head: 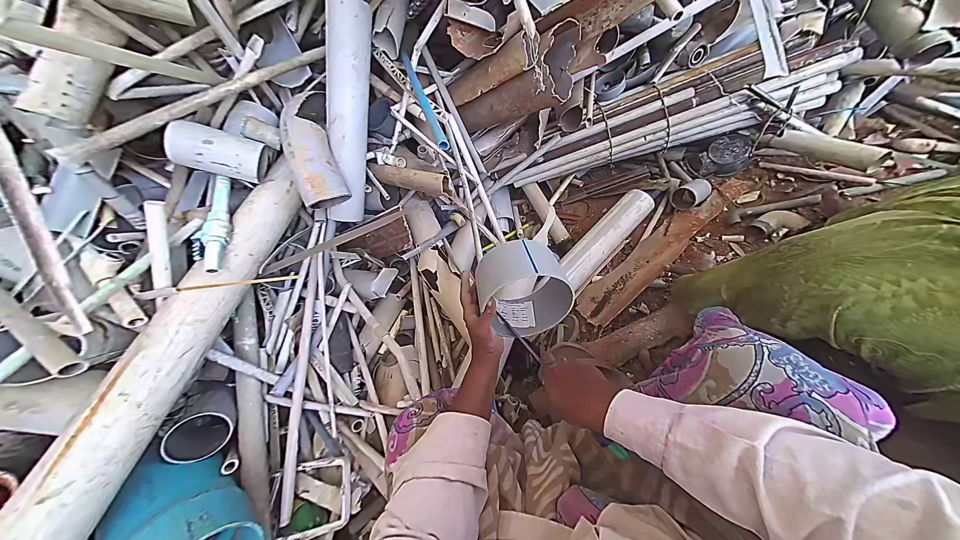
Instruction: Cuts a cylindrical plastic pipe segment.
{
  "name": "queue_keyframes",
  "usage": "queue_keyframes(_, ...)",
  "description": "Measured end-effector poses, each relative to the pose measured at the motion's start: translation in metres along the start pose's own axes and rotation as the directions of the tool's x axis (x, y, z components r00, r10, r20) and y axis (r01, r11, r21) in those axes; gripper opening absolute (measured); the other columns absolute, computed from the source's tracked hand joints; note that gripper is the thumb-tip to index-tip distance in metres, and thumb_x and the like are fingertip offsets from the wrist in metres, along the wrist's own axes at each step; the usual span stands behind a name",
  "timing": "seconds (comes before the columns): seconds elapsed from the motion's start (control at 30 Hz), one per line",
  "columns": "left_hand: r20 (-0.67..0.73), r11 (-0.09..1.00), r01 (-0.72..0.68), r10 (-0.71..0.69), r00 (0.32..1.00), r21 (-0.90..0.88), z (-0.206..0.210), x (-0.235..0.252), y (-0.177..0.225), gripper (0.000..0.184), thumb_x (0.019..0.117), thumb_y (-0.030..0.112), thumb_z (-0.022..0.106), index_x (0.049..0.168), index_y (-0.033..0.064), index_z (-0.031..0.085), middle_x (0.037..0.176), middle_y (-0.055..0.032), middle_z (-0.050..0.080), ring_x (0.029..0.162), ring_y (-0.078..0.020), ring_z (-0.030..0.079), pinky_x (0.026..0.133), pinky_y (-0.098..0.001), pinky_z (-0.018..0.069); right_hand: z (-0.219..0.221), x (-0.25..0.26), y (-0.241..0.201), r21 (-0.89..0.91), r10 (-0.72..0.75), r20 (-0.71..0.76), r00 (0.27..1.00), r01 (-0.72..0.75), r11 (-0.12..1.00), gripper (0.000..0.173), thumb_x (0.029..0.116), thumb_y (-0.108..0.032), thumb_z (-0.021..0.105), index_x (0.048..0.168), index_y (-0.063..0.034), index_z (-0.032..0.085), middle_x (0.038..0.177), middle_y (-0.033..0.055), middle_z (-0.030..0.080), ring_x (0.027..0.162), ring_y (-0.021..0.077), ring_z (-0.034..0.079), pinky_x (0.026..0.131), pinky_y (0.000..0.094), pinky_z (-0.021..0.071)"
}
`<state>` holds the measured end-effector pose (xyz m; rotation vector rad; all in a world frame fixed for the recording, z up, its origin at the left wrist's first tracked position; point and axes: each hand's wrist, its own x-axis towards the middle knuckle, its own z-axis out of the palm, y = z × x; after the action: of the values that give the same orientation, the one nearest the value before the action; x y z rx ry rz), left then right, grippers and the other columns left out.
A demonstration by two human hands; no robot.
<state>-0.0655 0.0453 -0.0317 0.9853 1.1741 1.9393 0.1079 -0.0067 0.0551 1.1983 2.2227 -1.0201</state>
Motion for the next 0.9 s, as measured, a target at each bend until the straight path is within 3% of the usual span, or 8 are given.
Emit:
queue_keyframes(0.27,-0.056,1.0,0.01,-0.01,0.998,0.003,-0.008,0.006,0.007,0.086,0.0879,0.019,0.053,0.16,0.0029,0.009,0.157,-0.0227,0.033,0.135,-0.0196,0.045,0.11,-0.0336,0.0413,-0.011,0.002,0.003,0.043,-0.054,0.011,0.998,0.053,0.998,0.041,0.1062,-0.017,0.051,0.14,0.0041,0.043,0.121,0.0285,0.063,0.114,0.0444,0.065,0.091,0.0601,0.0528)
queue_keyframes(0.47,-0.032,0.997,-0.002,0.004,0.999,0.071,-0.005,0.003,0.008,0.087,0.0836,0.013,0.055,0.158,-0.0015,0.013,0.149,-0.0235,0.042,0.127,-0.0165,0.053,0.105,-0.0308,0.0455,-0.007,0.01,0.01,-0.006,-0.075,0.003,0.997,0.075,0.997,0.04,0.1072,-0.021,0.049,0.139,0.0033,0.047,0.126,0.0275,0.062,0.118,0.0433,0.064,0.093,0.0602,0.0523)
queue_keyframes(0.7,0.021,0.995,0.022,-0.024,1.0,0.097,-0.005,0.002,0.004,0.092,0.0824,0.022,0.059,0.159,-0.003,0.013,0.148,-0.0253,0.042,0.128,-0.0174,0.052,0.106,-0.0311,0.045,-0.013,0.004,0.012,-0.019,-0.047,0.031,0.998,0.047,0.999,0.044,0.1051,-0.018,0.052,0.142,0.004,0.045,0.126,0.0285,0.062,0.117,0.0444,0.064,0.093,0.0617,0.0522)
queue_keyframes(0.9,0.149,0.986,0.011,-0.036,0.988,0.164,-0.004,-0.004,-0.002,0.099,0.0762,0.021,0.066,0.156,-0.0086,0.017,0.15,-0.0269,0.041,0.131,-0.0181,0.05,0.107,-0.03,0.044,-0.022,0.011,0.022,-0.01,-0.097,0.077,0.992,0.098,0.995,0.035,0.1064,-0.017,0.05,0.129,0.0098,0.054,0.119,0.0315,0.063,0.113,0.0465,0.064,0.09,0.0647,0.0498)
